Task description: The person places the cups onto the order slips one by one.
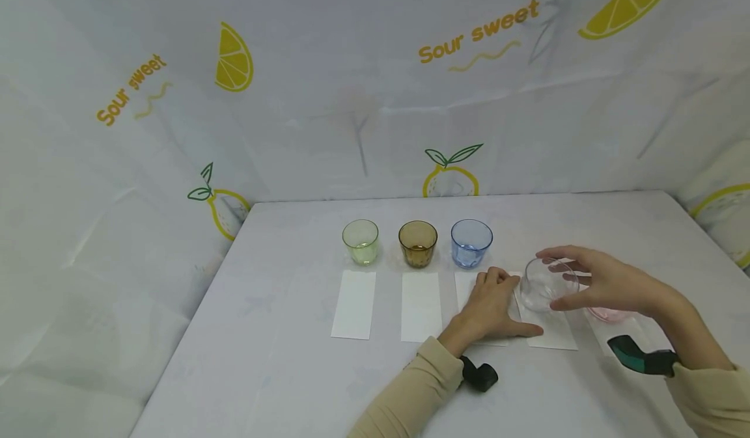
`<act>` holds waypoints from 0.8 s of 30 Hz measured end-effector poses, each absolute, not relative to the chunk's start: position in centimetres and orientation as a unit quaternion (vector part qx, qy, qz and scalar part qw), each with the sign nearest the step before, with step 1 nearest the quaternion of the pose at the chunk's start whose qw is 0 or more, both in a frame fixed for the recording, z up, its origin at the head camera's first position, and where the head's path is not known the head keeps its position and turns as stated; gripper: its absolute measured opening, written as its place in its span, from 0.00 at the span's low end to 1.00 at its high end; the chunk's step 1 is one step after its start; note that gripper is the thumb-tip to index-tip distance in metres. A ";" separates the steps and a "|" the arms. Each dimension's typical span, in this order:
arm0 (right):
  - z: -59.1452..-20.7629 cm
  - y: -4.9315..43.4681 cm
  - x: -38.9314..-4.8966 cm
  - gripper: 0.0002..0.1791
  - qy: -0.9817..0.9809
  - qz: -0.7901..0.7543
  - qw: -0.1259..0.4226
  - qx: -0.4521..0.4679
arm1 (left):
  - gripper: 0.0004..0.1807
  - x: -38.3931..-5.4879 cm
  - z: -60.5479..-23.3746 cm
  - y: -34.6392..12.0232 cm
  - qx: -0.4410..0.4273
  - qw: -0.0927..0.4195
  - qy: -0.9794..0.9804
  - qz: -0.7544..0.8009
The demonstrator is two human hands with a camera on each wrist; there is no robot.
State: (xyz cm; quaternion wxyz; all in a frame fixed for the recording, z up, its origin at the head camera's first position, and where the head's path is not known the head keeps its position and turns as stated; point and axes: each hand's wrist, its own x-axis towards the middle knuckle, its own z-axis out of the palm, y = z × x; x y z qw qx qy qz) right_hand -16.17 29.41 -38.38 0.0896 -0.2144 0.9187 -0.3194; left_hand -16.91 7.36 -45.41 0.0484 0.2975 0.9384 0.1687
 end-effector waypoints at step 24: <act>-38.0 29.6 -16.6 0.43 0.912 -0.302 0.115 -0.252 | 0.46 -16.5 -45.5 7.9 0.285 0.017 0.947 0.145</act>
